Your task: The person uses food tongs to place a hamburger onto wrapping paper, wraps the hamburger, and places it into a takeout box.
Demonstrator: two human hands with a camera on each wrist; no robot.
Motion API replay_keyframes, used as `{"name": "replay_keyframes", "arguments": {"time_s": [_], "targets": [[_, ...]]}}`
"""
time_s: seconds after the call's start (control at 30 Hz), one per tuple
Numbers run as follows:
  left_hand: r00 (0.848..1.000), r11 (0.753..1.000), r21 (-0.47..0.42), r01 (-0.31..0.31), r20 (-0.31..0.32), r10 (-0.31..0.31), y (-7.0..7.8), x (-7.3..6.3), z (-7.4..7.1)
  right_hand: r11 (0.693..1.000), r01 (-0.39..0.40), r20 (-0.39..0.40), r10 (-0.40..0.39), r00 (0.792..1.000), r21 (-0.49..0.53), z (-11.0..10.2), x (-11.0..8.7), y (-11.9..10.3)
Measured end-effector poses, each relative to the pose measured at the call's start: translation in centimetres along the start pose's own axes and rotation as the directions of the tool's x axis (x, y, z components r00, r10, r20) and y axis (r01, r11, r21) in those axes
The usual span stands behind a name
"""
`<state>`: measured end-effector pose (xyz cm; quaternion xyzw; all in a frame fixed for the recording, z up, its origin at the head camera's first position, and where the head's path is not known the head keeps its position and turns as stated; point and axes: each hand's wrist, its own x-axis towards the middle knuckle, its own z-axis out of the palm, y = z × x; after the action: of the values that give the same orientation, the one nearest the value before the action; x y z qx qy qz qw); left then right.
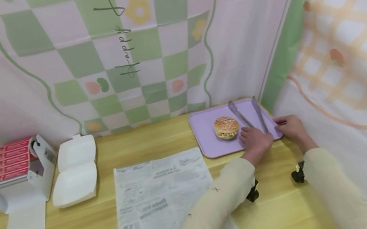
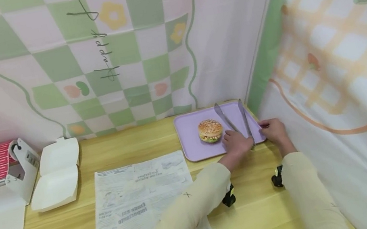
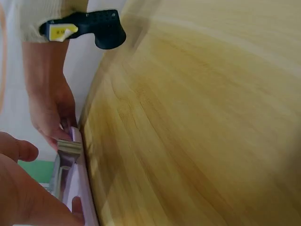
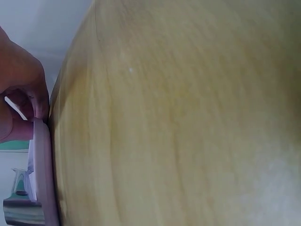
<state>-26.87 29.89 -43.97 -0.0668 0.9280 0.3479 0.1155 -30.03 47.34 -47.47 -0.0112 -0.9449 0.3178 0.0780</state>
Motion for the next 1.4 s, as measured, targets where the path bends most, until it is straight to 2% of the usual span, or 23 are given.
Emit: {"name": "replay_keyframes", "arguments": {"time_s": [0.13,0.23,0.43,0.6,0.77,0.87,1.0,1.13,1.23,1.27,1.33,1.4], "targets": [[0.992,0.994,-0.031,0.107,-0.063,-0.109,1.1,1.2,1.4,1.000,-0.014,0.019,0.014,1.000,0.011,-0.4,0.1,-0.3],[0.982,0.986,-0.064,0.151,-0.109,-0.157,1.5,1.8,2.6,0.999,-0.032,0.017,0.032,0.999,-0.006,-0.3,-0.1,-0.2],[0.971,0.989,-0.044,0.141,-0.187,-0.147,1.7,2.6,4.0,0.999,-0.037,-0.011,0.037,0.999,-0.020,-0.2,0.1,0.1],[0.965,0.990,-0.031,0.137,-0.219,-0.141,2.1,2.8,4.3,0.999,-0.039,-0.036,0.039,0.999,-0.005,-0.4,0.2,-0.1],[0.953,0.989,0.000,0.146,-0.270,-0.140,2.4,3.1,4.7,0.998,-0.058,-0.013,0.058,0.998,0.014,-0.3,0.0,-0.3],[0.950,0.991,0.020,0.136,-0.286,-0.125,2.5,3.3,5.0,0.998,-0.058,-0.009,0.058,0.998,0.022,-0.3,-0.2,-0.3],[0.945,0.988,0.039,0.149,-0.300,-0.131,2.5,3.6,4.9,0.996,-0.034,-0.012,0.036,0.999,0.082,0.3,-0.1,0.5],[0.939,0.983,0.030,0.180,-0.303,-0.162,2.6,3.9,4.7,0.984,0.011,-0.004,-0.011,1.000,0.177,0.7,0.9,2.6],[0.945,0.986,0.011,0.166,-0.287,-0.156,2.8,4.0,4.5,0.980,0.034,-0.017,-0.031,0.999,0.198,0.8,1.4,3.3],[0.949,0.989,0.008,0.150,-0.282,-0.141,2.8,4.0,4.4,0.985,0.016,-0.019,-0.013,1.000,0.174,0.7,1.3,3.0],[0.961,0.995,-0.035,0.098,-0.258,-0.104,2.7,3.9,4.2,0.988,0.014,-0.030,-0.009,0.999,0.153,0.5,1.1,2.8],[0.973,0.993,-0.114,0.040,-0.222,-0.065,2.5,3.7,4.0,0.995,-0.013,-0.033,0.016,0.999,0.097,0.4,0.7,2.0]]}}
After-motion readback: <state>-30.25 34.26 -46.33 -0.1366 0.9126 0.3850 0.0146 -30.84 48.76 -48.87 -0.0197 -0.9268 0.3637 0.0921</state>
